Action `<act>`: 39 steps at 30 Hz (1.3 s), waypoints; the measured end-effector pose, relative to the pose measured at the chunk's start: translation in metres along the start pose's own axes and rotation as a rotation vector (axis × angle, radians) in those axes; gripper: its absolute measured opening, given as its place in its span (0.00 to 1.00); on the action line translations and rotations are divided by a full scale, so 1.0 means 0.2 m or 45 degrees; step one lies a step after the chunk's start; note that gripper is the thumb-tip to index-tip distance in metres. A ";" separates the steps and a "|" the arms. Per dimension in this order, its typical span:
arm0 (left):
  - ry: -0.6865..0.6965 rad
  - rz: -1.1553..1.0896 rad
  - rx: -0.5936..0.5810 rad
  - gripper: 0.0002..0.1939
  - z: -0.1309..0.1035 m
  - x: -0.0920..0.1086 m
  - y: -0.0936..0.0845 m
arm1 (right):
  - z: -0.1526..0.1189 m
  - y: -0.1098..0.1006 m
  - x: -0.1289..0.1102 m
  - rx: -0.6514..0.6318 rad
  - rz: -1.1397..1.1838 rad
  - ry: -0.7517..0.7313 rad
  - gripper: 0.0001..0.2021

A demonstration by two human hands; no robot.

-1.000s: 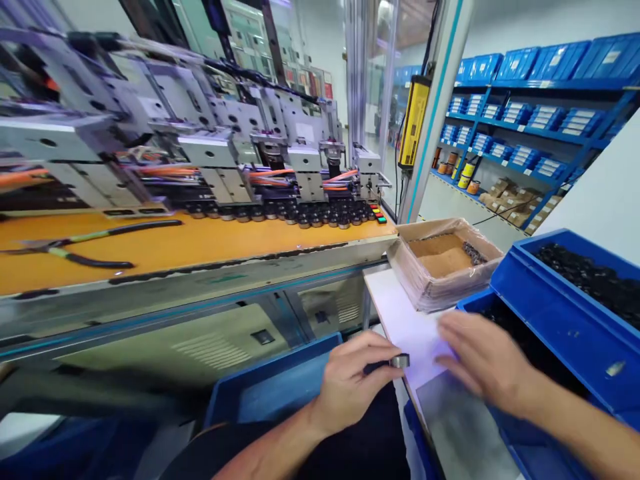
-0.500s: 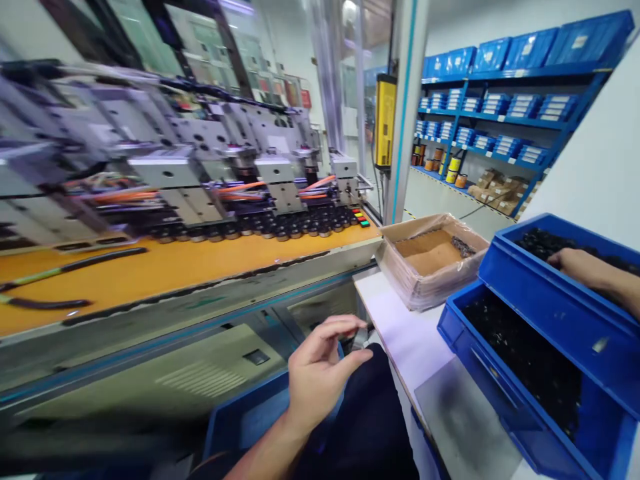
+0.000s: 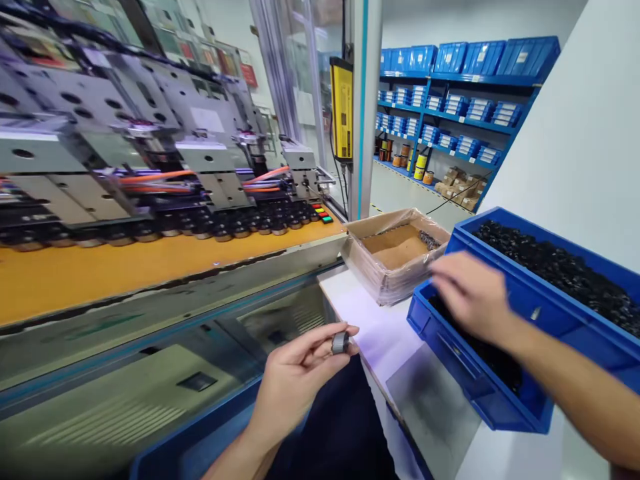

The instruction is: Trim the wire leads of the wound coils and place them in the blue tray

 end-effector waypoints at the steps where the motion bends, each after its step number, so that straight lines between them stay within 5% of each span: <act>1: -0.008 -0.004 -0.020 0.14 0.00 -0.01 0.02 | -0.02 0.09 -0.14 -0.009 0.191 -0.047 0.05; 3: -0.012 0.001 -0.058 0.14 -0.01 -0.03 0.06 | -0.07 0.22 -0.33 0.058 0.490 -0.088 0.06; 6: -0.009 0.020 -0.093 0.15 -0.02 -0.05 0.10 | -0.16 0.31 -0.43 0.145 0.739 -0.105 0.05; 17: 0.055 0.095 -0.041 0.18 -0.02 -0.07 0.12 | -0.20 0.30 -0.35 0.067 0.724 -0.111 0.11; 25: -0.005 -0.060 -0.251 0.19 -0.02 -0.13 0.17 | -0.22 0.30 -0.37 0.094 0.662 -0.226 0.07; 32: 0.017 -0.157 -0.187 0.17 -0.04 -0.17 0.20 | -0.22 0.28 -0.39 0.135 0.463 -0.301 0.08; 36: 0.140 -0.070 -0.080 0.17 -0.06 -0.15 0.18 | -0.22 0.27 -0.42 0.146 0.380 -0.364 0.09; 39: 0.440 0.329 0.019 0.22 -0.10 -0.04 0.13 | -0.22 0.27 -0.41 0.166 0.462 -0.282 0.08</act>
Point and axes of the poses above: each hand's wrist, its own z-axis towards the middle knuckle, its own y-axis out of the palm, x = y × z, the point moved 8 cm from there along z, towards the middle knuckle, and after that the axes turned 7 degrees about -y, right-handed, at the moved point
